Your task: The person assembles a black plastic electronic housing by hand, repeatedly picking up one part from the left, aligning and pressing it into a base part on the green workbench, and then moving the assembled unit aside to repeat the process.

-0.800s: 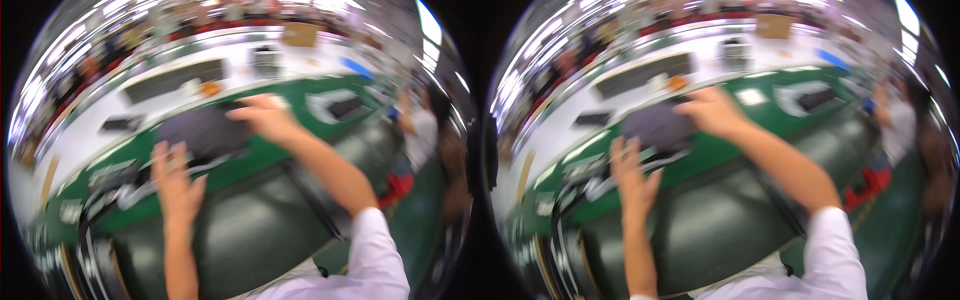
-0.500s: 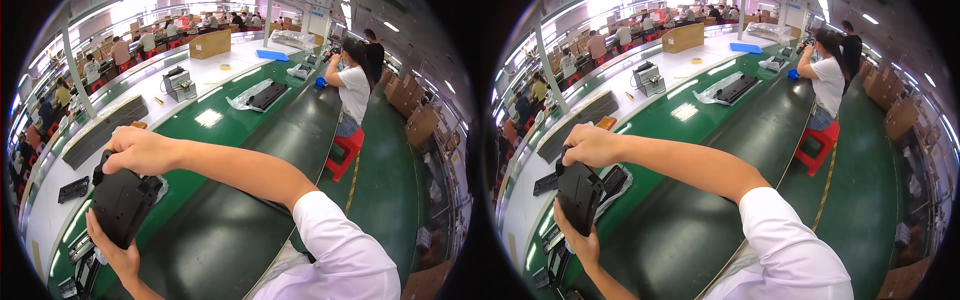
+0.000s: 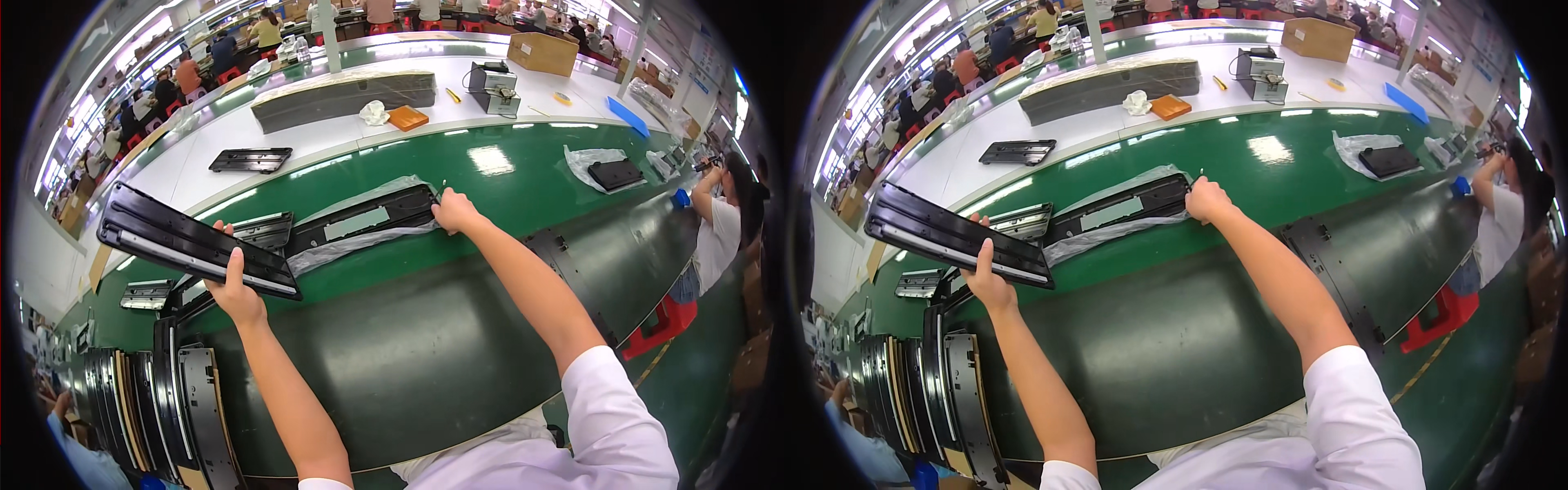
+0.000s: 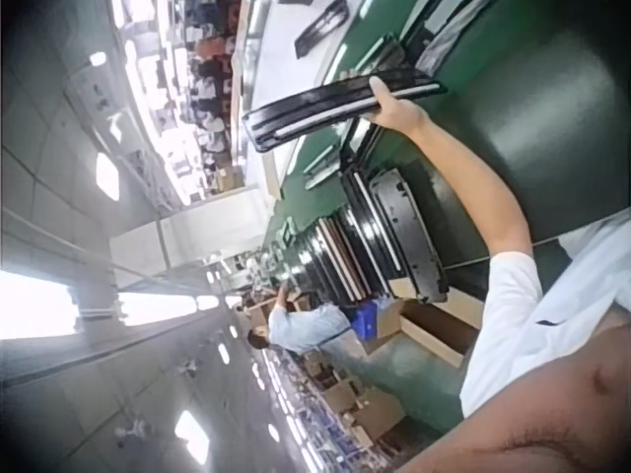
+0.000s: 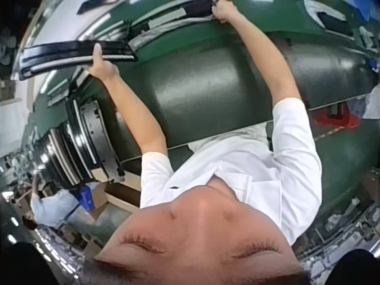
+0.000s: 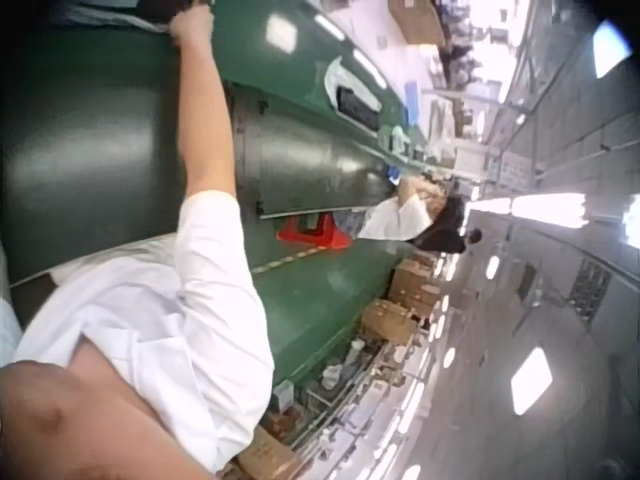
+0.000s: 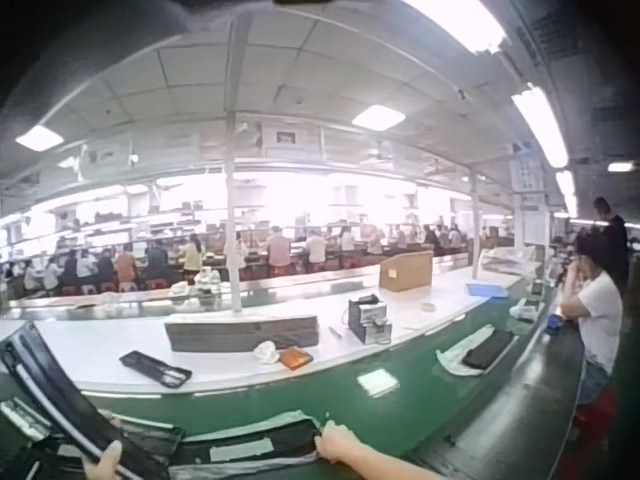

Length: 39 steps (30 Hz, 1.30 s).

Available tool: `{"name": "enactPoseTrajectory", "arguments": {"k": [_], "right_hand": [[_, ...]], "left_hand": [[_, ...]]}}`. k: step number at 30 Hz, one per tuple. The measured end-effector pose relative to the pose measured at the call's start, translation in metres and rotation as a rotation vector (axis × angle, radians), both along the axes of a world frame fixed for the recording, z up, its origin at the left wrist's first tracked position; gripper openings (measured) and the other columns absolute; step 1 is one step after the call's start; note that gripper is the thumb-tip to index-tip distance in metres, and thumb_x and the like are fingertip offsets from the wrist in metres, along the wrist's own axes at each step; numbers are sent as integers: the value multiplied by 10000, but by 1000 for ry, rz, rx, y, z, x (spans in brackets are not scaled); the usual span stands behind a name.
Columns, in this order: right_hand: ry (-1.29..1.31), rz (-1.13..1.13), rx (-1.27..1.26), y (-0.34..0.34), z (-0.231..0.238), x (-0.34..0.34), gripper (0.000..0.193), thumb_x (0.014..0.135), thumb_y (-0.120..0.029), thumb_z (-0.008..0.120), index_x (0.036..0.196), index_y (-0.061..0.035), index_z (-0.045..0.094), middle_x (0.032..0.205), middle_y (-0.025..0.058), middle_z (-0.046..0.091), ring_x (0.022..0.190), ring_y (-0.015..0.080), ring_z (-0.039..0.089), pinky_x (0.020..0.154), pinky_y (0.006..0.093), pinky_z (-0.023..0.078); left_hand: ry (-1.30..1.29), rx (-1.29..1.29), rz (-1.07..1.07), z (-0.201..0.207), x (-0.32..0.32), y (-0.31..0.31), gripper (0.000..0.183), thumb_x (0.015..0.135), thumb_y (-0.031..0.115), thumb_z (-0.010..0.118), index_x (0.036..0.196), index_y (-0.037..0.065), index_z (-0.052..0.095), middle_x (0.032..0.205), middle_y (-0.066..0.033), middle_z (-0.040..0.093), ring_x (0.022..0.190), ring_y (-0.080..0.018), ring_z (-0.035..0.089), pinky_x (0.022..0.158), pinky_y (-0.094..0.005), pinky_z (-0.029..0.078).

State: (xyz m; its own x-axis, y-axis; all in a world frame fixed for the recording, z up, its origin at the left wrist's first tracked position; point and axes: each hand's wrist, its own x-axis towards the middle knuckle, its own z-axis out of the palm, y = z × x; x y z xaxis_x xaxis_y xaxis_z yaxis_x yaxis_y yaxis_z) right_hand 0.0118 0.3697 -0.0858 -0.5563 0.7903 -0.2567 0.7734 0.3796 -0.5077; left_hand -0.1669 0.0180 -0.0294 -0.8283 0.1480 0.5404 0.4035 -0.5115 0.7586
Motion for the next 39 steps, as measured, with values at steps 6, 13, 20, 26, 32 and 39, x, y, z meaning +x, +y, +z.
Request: {"name": "enactPoseTrajectory", "arguments": {"k": [6,13,20,26,32,39], "right_hand": [[418,-108,-320,37,-32,8,270,972,-45,505,866,101,706,1049,266,718,778,325,777,662,369,668],[739,-239,-527,48,-10,61,308,989,55,389,1151,150,634,1095,198,697,949,296,739,793,381,693],[693,-239,-495,60,-8,91,327,1021,31,370,1175,156,630,1101,197,695,933,290,738,792,381,694],[315,-92,97,78,-13,110,253,968,-71,589,1181,43,663,1125,191,698,963,359,731,833,437,646],[-37,731,708,74,15,89,215,907,-299,751,993,-107,709,1135,105,583,1166,317,523,976,450,459],[5,629,295,136,11,71,159,916,-279,721,930,-121,713,947,111,718,976,343,671,954,516,450]], "left_hand": [[-126,-45,40,-14,-6,9,554,912,-58,595,1453,-48,472,1419,-161,581,1331,-281,561,1151,-391,398],[-83,-156,2,-31,-1,27,546,914,-73,602,1445,-40,478,1404,-121,580,1305,-246,559,1138,-375,399],[35,-170,39,-37,11,39,563,926,-33,629,1463,-36,460,1444,-111,538,1323,-229,515,1129,-371,396],[62,-170,37,-42,8,42,578,932,-26,633,1479,-47,447,1450,-147,545,1315,-248,538,1152,-386,379],[49,-208,21,-34,14,43,553,950,-26,606,1480,-54,448,1469,-159,540,1341,-269,537,1165,-393,376],[20,-201,-9,-22,22,44,609,951,-17,604,1522,-44,395,1498,-180,519,1400,-308,506,1190,-416,355]]}}
